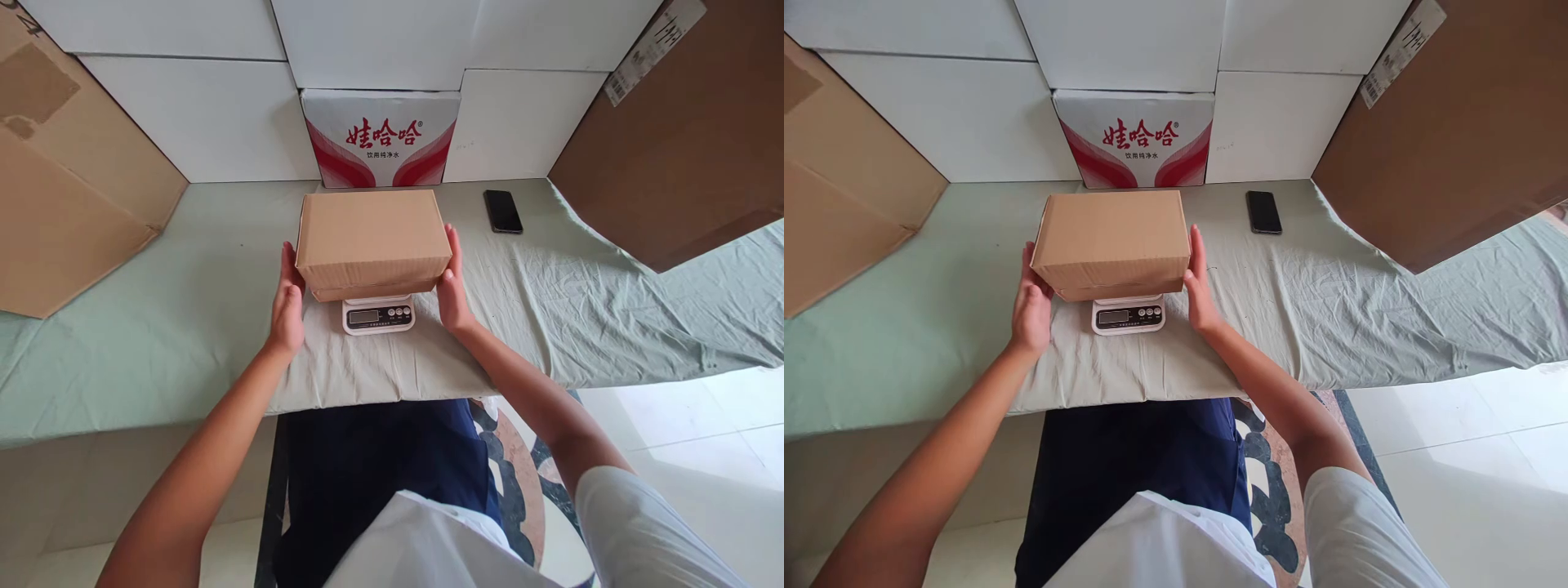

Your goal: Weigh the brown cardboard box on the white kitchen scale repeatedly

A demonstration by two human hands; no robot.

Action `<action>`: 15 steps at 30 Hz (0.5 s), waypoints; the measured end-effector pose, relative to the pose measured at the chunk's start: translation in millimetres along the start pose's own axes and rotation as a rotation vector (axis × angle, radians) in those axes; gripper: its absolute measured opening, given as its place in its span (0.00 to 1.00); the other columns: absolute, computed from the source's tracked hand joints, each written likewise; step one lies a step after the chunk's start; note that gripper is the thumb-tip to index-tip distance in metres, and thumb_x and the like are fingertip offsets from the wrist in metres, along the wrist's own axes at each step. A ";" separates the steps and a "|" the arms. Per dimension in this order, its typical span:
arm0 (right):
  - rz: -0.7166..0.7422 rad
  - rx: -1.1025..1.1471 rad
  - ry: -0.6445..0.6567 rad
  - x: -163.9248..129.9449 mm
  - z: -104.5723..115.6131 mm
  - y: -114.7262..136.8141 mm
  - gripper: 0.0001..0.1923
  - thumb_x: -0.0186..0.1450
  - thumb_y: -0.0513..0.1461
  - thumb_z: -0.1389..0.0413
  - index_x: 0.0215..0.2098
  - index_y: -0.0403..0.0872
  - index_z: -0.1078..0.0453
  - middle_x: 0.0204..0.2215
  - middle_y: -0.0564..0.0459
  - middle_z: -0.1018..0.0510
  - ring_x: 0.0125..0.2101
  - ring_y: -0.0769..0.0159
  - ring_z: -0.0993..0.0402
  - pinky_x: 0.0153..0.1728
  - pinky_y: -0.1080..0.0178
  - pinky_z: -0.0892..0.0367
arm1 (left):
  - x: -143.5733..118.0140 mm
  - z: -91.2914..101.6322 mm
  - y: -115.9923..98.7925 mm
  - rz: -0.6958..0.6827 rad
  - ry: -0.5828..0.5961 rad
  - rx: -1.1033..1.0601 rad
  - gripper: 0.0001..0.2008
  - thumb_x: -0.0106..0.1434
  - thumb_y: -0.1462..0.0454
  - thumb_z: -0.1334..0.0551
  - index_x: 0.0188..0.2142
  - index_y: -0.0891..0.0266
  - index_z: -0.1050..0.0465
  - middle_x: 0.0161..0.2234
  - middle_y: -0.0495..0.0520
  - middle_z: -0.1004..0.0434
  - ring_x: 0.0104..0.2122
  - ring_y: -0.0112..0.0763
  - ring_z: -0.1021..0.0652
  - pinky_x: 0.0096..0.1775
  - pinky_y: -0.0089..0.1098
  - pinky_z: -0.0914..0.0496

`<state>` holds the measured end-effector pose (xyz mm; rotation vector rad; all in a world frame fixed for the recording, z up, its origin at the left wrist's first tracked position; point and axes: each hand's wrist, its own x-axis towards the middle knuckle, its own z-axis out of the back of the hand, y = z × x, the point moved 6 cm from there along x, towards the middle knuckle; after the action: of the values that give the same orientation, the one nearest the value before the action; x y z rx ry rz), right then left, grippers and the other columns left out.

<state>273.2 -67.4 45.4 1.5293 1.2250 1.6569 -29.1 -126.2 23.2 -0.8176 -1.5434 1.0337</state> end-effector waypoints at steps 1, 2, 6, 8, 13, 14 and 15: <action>0.019 0.000 -0.026 2.7 5.2 2.1 0.41 0.68 0.66 0.53 0.75 0.72 0.57 0.80 0.73 0.59 0.81 0.57 0.67 0.81 0.43 0.63 | 1.7 1.4 -3.1 -0.018 -0.006 -0.010 0.33 0.67 0.38 0.42 0.69 0.35 0.36 0.78 0.37 0.51 0.78 0.40 0.51 0.77 0.43 0.50; 0.035 -0.002 -0.058 5.8 11.5 3.9 0.40 0.68 0.65 0.54 0.75 0.72 0.57 0.80 0.73 0.60 0.81 0.57 0.67 0.81 0.41 0.63 | 3.3 3.6 -4.9 -0.030 -0.015 -0.011 0.32 0.68 0.39 0.43 0.70 0.32 0.39 0.78 0.34 0.54 0.79 0.38 0.53 0.77 0.43 0.50; 0.023 0.004 -0.200 19.2 40.1 0.7 0.39 0.68 0.63 0.53 0.74 0.72 0.56 0.80 0.70 0.60 0.81 0.55 0.66 0.79 0.37 0.62 | 10.8 17.8 0.4 0.002 -0.072 0.009 0.37 0.67 0.36 0.44 0.73 0.33 0.44 0.79 0.35 0.59 0.79 0.36 0.57 0.77 0.44 0.53; -0.021 0.023 -0.248 24.5 50.9 -7.8 0.41 0.67 0.63 0.52 0.74 0.70 0.56 0.80 0.67 0.60 0.81 0.54 0.65 0.78 0.37 0.61 | 15.2 26.5 6.5 0.028 -0.106 -0.009 0.40 0.65 0.33 0.44 0.73 0.36 0.44 0.80 0.39 0.61 0.79 0.39 0.58 0.77 0.46 0.55; -0.123 0.053 -0.292 30.0 59.7 -27.6 0.46 0.63 0.65 0.49 0.75 0.68 0.58 0.81 0.62 0.60 0.80 0.53 0.58 0.78 0.39 0.58 | 23.7 44.7 21.7 0.091 -0.139 -0.002 0.39 0.67 0.33 0.51 0.74 0.35 0.47 0.80 0.40 0.63 0.79 0.39 0.59 0.77 0.51 0.59; -0.126 0.052 -0.292 30.2 59.5 -28.8 0.45 0.63 0.65 0.49 0.75 0.69 0.58 0.81 0.62 0.59 0.80 0.54 0.57 0.78 0.40 0.57 | 24.6 46.8 23.6 0.094 -0.136 0.008 0.39 0.68 0.33 0.52 0.74 0.35 0.48 0.80 0.40 0.63 0.79 0.39 0.58 0.77 0.51 0.58; -0.129 0.051 -0.290 30.3 59.1 -29.3 0.45 0.64 0.64 0.49 0.74 0.70 0.57 0.80 0.62 0.58 0.80 0.54 0.56 0.78 0.40 0.56 | 25.0 48.5 25.1 0.093 -0.135 0.017 0.39 0.68 0.33 0.53 0.74 0.35 0.49 0.80 0.40 0.63 0.79 0.38 0.58 0.77 0.50 0.58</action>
<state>319.7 -14.3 28.5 1.6180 1.1876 1.2788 -82.1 -103.5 6.4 -0.8284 -1.6199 1.1892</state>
